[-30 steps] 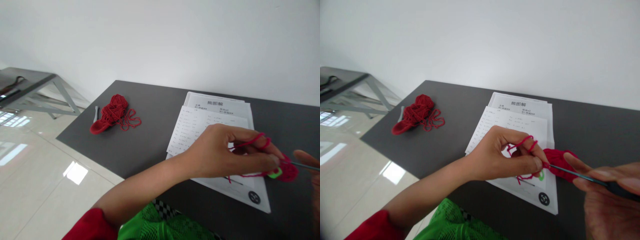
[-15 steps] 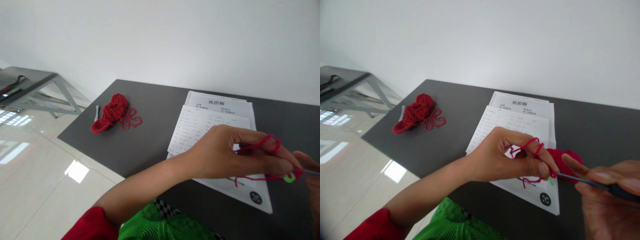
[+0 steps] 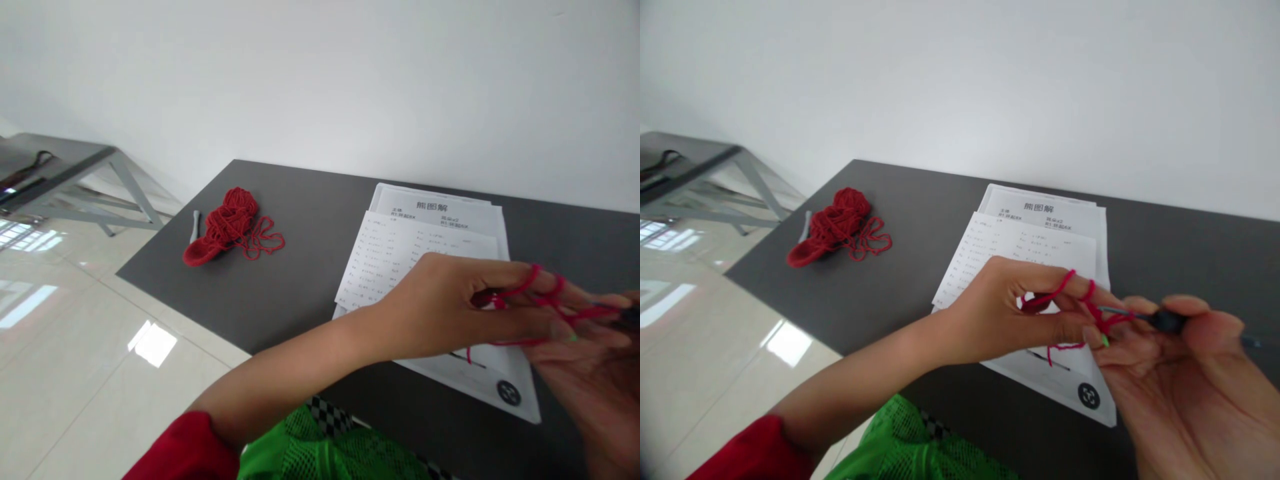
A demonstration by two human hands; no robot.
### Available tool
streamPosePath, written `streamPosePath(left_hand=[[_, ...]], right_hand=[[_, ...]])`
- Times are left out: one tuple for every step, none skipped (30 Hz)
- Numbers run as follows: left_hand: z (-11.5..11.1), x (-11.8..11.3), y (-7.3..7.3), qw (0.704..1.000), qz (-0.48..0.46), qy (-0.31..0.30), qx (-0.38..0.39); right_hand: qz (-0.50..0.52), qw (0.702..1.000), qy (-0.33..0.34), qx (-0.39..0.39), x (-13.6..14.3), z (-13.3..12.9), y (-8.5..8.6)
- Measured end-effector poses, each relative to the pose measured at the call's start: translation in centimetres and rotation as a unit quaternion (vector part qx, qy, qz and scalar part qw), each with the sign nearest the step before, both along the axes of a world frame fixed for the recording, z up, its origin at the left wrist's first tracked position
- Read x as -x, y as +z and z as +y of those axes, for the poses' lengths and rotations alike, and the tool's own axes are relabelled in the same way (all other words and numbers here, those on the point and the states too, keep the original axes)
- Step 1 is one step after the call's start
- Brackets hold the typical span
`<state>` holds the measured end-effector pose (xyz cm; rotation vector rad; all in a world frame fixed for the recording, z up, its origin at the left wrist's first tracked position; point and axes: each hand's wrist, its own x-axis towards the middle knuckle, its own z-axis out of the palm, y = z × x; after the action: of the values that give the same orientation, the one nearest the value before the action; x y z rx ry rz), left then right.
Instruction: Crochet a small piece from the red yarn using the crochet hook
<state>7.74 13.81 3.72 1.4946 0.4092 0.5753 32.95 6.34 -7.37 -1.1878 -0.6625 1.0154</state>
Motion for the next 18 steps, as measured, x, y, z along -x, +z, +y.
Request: streamPosePath(left_hand=[[0.0, 0.0, 0.1, 1.000, 0.009, 0.004, -0.004], [0.0, 0.0, 0.2, 1.000, 0.018, 0.009, -0.010], [-0.1, 0.0, 0.2, 0.999, 0.023, 0.014, -0.017], [-0.1, -0.1, 0.2, 0.999, 0.021, 0.016, -0.024], [-0.1, -0.1, 0.2, 0.999, 0.015, 0.016, -0.030], [-0.1, -0.1, 0.2, 0.999, 0.010, 0.014, -0.031], [-0.1, -0.2, 0.2, 0.999, 0.006, 0.013, -0.031], [-0.1, -0.2, 0.3, 0.999, 0.006, 0.015, -0.028], [-0.1, -0.2, 0.3, 1.000, 0.008, 0.014, -0.025], [0.0, -0.2, 0.3, 1.000, 0.008, 0.014, -0.021], [0.0, -0.2, 0.3, 1.000, 0.005, 0.013, -0.014], [-0.1, -0.2, 0.4, 1.000, -0.002, 0.012, -0.005], [-0.1, -0.2, 0.4, 1.000, -0.013, 0.011, 0.005], [-0.1, -0.3, 0.4, 1.000, -0.024, 0.014, 0.016], [-0.1, -0.3, 0.4, 0.999, -0.031, 0.015, 0.023], [-0.1, -0.3, 0.4, 0.999, -0.035, 0.016, 0.026], [0.0, -0.3, 0.4, 0.999, -0.032, 0.019, 0.023], [0.0, -0.3, 0.4, 0.999, -0.026, 0.023, 0.015]], right_hand=[[0.037, 0.999, -0.006, 0.010, 1.0, -0.3, 0.7], [0.059, 0.998, -0.012, 0.009, 2.1, -0.6, 1.6], [0.079, 0.997, -0.014, 0.017, 3.4, -0.9, 2.6], [0.085, 0.996, -0.012, 0.022, 4.7, -1.2, 3.6], [0.078, 0.997, -0.013, 0.022, 6.0, -1.5, 4.6], [0.037, 0.999, -0.025, -0.001, 7.0, -1.7, 5.4], [0.007, 0.999, -0.030, -0.007, 7.9, -1.8, 6.0], [-0.020, 0.999, -0.035, -0.014, 8.4, -1.9, 6.5], [-0.042, 0.998, -0.036, -0.018, 8.7, -1.9, 6.7], [-0.058, 0.997, -0.035, -0.021, 8.7, -1.8, 6.8], [-0.076, 0.996, -0.036, -0.030, 8.4, -1.7, 6.6], [-0.096, 0.994, -0.039, -0.041, 7.9, -1.6, 6.3], [-0.118, 0.991, -0.044, -0.056, 7.3, -1.5, 5.9], [-0.138, 0.987, -0.048, -0.068, 6.7, -1.5, 5.5], [-0.154, 0.983, -0.053, -0.079, 6.1, -1.5, 5.1], [-0.167, 0.980, -0.057, -0.087, 5.6, -1.5, 4.8], [-0.174, 0.979, -0.059, -0.090, 5.3, -1.5, 4.6], [-0.179, 0.978, -0.059, -0.092, 5.2, -1.6, 4.5]])
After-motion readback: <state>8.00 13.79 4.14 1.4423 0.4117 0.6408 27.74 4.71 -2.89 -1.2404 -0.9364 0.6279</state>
